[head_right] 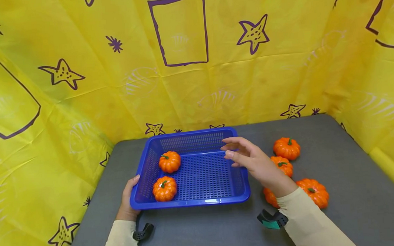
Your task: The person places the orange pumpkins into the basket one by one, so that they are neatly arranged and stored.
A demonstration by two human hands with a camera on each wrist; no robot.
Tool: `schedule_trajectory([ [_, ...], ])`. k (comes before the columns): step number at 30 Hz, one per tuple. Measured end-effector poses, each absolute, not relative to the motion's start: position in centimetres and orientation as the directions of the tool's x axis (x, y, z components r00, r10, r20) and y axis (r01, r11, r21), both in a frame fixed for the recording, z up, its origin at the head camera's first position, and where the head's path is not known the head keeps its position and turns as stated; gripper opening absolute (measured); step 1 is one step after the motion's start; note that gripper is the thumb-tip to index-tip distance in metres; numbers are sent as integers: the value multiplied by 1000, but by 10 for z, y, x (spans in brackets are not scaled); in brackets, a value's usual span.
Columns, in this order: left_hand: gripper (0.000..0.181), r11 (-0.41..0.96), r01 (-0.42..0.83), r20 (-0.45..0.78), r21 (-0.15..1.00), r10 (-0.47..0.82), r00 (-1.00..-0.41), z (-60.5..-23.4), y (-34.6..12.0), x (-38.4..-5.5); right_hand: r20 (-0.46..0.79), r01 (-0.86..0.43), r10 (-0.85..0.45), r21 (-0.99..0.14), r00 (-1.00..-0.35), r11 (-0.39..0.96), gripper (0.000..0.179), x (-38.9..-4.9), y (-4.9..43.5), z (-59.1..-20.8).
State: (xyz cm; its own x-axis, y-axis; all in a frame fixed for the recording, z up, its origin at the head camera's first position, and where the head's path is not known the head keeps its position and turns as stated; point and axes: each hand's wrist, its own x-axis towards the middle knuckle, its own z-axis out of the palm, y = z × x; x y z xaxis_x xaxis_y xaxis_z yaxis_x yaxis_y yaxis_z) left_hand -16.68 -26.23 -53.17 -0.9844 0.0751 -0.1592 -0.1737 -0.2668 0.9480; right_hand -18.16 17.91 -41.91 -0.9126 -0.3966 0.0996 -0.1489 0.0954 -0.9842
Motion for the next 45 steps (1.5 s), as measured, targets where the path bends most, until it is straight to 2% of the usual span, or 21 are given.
schedule_trajectory([
  [14, 72, -291, -160, -143, 943, 77, -987, -532, -262, -166, 181, -214, -347, -975, -920, 60, 41, -171, 222, -424],
  [22, 73, -287, -158, -141, 945, 79, -987, -533, -263, -167, 239, -243, -316, -970, -918, -28, 42, -168, 246, -425],
  [34, 71, -291, -153, -136, 944, 79, -988, -535, -262, -168, 231, -224, -247, -973, -941, -58, 42, -162, 279, -434],
  [40, 69, -295, -154, -140, 943, 69, -988, -535, -261, -168, 197, -182, -215, -980, -957, -86, 43, -155, 298, -446],
  [45, 71, -279, -152, -139, 948, 69, -988, -535, -262, -167, 217, -197, -188, -973, -958, -120, 44, -152, 315, -457],
])
